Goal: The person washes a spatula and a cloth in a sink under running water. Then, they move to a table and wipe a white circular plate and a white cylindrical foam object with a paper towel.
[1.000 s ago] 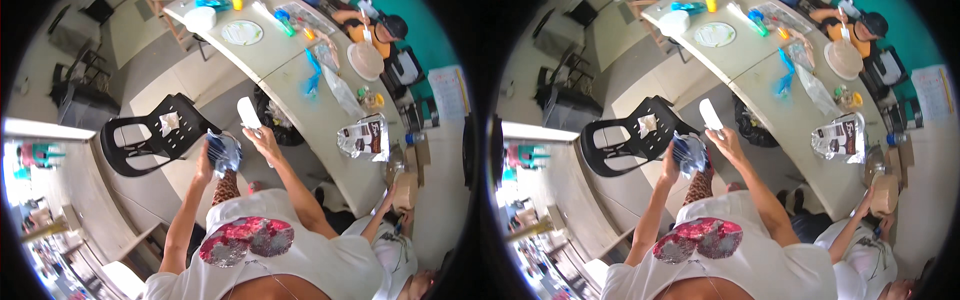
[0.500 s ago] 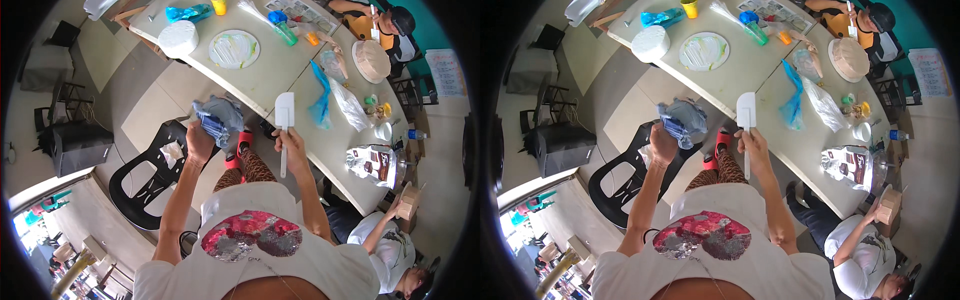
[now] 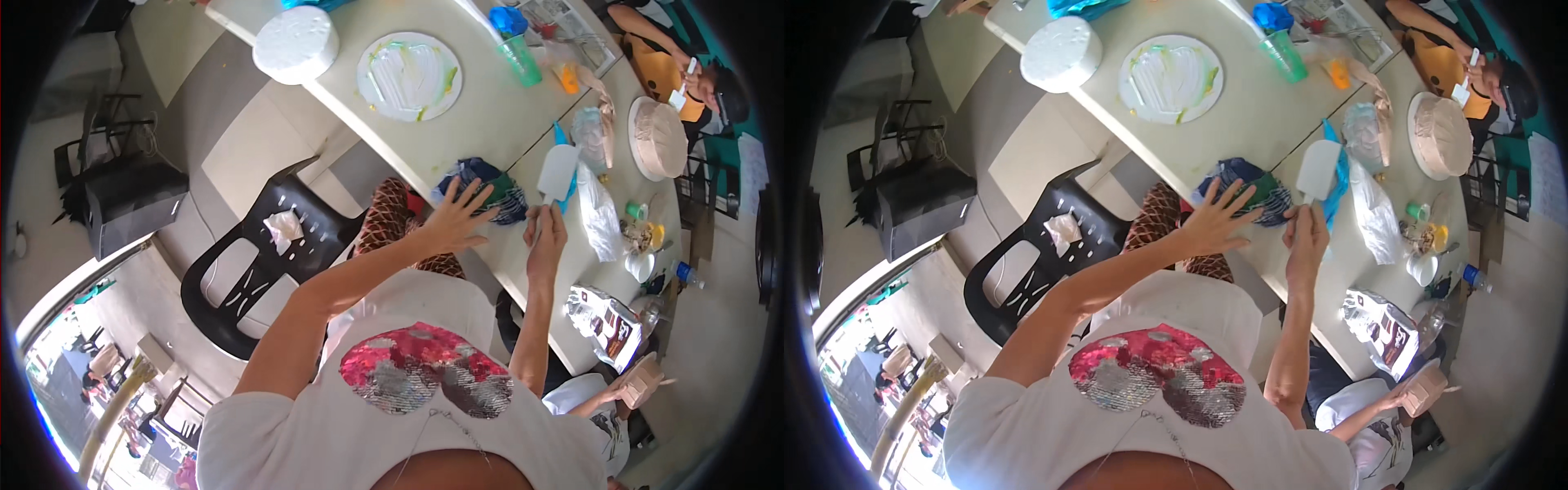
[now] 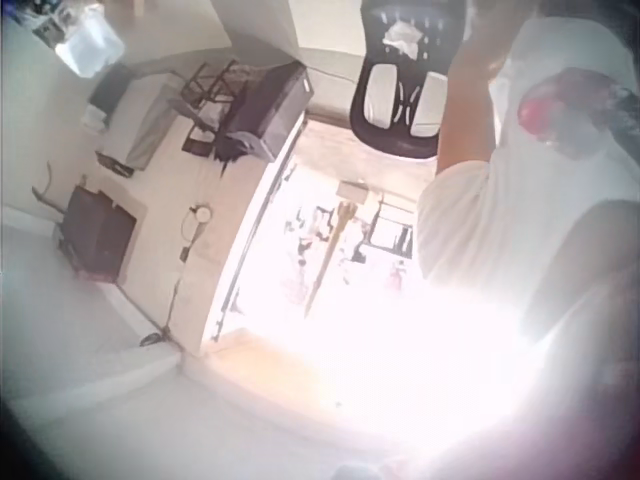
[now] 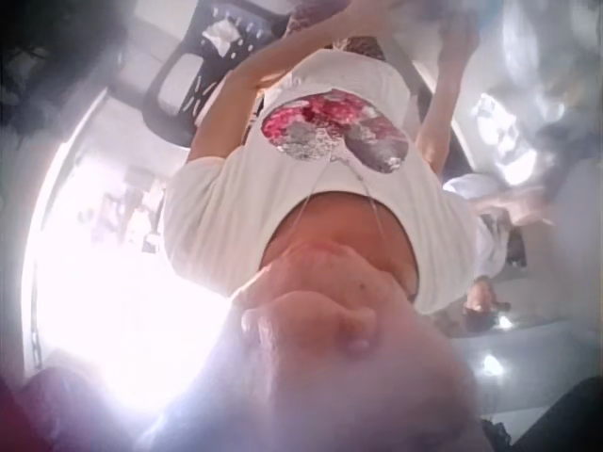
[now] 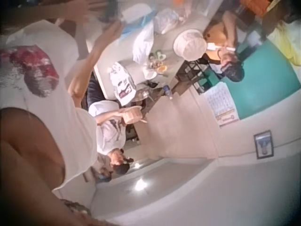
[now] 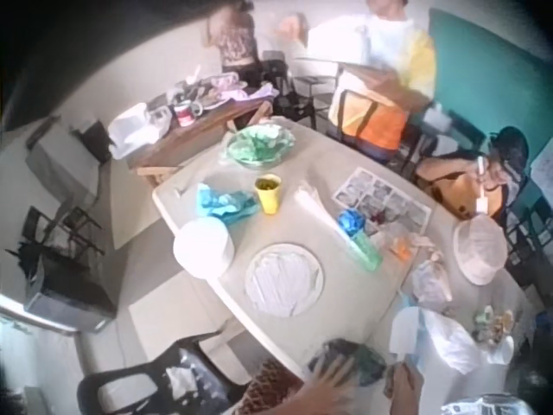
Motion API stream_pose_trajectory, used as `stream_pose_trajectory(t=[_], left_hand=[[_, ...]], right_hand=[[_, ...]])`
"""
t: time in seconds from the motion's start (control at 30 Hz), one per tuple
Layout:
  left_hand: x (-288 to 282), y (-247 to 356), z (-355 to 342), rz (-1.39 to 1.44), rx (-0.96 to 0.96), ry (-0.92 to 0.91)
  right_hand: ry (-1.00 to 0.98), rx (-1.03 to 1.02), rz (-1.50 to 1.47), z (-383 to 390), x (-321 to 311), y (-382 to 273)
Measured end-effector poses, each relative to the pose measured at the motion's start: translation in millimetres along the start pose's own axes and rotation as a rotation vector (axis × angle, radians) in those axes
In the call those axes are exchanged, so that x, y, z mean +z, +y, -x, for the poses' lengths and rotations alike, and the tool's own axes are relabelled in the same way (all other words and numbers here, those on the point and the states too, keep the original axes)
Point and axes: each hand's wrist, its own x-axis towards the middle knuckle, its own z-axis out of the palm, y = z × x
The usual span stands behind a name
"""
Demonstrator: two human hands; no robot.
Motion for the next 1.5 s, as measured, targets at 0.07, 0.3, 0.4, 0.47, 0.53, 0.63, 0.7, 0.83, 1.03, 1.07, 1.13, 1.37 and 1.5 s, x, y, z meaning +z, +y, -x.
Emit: stream_pose_trajectory(t=[0.07, 0.3, 0.4, 0.47, 0.53, 0.63, 0.7, 0.83, 1.03, 1.07, 1.13, 1.37, 1.5], left_hand=[[2, -34, -23, -0.016, 0.025, 0.042], [-17, -90, -103, -0.007, 0.154, -0.034], [-21, -117, -143, -0.005, 0.25, -0.076], [-26, -137, -175, -0.019, 0.344, -0.108], [-26, -157, -205, -0.018, 0.432, -0.16], [-14, -184, -251, 0.021, 0.568, -0.172], [-5, -195, -276, 0.03, 0.633, -0.16], [-2, -200, -301, -0.027, 0.726, -0.135], [-48, -186, -221, 0.103, 0.62, -0.208], [-61, -185, -208, 0.132, 0.611, -0.21], [-92, -183, -190, 0.139, 0.609, -0.238], [-159, -193, -161, 0.052, 0.764, -0.326], [-165, -197, -188, 0.083, 0.792, -0.307]], right_hand=[[0.013, -0.006, 0.014, -24, 9, -3], [0.146, 0.068, 0.059, -78, 37, -18], [0.26, 0.086, -0.001, -95, 44, -28], [0.354, 0.092, -0.04, -103, 47, -26], [0.482, 0.085, -0.098, -109, 60, -26], [0.645, 0.087, -0.263, -112, 88, -26], [0.656, 0.142, -0.552, -109, 102, -26], [0.55, -0.008, -0.705, -113, 120, -36], [0.834, 0.061, -0.361, -104, 136, -48], [0.861, 0.095, -0.237, -104, 132, -45], [0.806, 0.089, -0.097, -107, 124, -40], [0.655, 0.015, 0.205, -91, 137, -74], [0.524, -0.076, 0.171, -93, 119, -88]])
